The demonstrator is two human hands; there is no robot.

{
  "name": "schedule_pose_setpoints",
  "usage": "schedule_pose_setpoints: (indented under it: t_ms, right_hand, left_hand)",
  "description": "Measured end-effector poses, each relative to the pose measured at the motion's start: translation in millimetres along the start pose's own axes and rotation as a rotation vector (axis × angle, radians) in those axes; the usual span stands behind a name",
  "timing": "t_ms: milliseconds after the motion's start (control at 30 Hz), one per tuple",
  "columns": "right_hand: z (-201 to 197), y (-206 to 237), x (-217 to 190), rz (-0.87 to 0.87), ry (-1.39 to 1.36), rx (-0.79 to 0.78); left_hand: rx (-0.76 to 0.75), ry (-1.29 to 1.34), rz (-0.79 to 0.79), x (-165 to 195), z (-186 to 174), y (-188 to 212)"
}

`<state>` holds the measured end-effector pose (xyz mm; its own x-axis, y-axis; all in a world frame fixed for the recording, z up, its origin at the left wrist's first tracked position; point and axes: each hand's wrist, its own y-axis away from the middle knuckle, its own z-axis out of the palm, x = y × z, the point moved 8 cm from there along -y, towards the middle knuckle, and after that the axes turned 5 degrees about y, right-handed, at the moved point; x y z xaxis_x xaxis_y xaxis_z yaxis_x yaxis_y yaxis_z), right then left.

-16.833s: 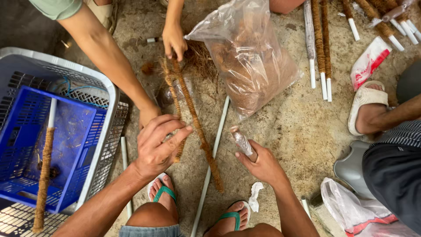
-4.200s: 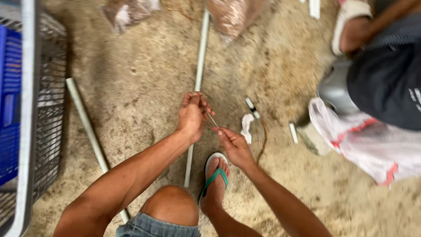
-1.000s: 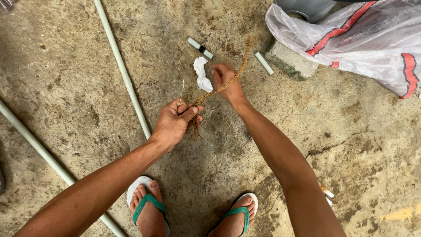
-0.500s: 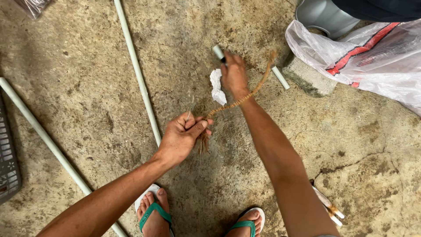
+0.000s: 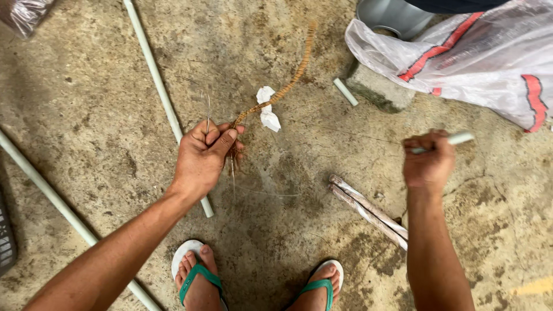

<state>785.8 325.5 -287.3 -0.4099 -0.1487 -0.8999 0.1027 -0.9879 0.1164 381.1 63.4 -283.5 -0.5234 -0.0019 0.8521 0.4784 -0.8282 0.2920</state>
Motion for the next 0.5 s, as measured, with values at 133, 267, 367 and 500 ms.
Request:
schedule_pose_setpoints:
  t_ms: [133,267,367,500]
  right_hand:
    - [-32.5,12.3,-51.8,-0.074,0.119,0.004]
    - [-44.3,4.4,-75.4,-0.036,0.235,-0.019]
    - [-61.1,4.9,-106.7,-0.114,0.097,-0.060]
    - [-95.7,11.0,-168.9,-0.262,-0.104,-0.060]
  left_hand:
    - [-0.294,-0.084,-0.141,0.1,40.2,13.0]
    - [-0.543,-0.441,-0.405,-11.3,78.8,36.5]
    - [-0.514,-0.848,-0.436,-7.8,86.5,44.3]
    - [-0.262,-1.161,-0.547,0.1,71.0,50.8]
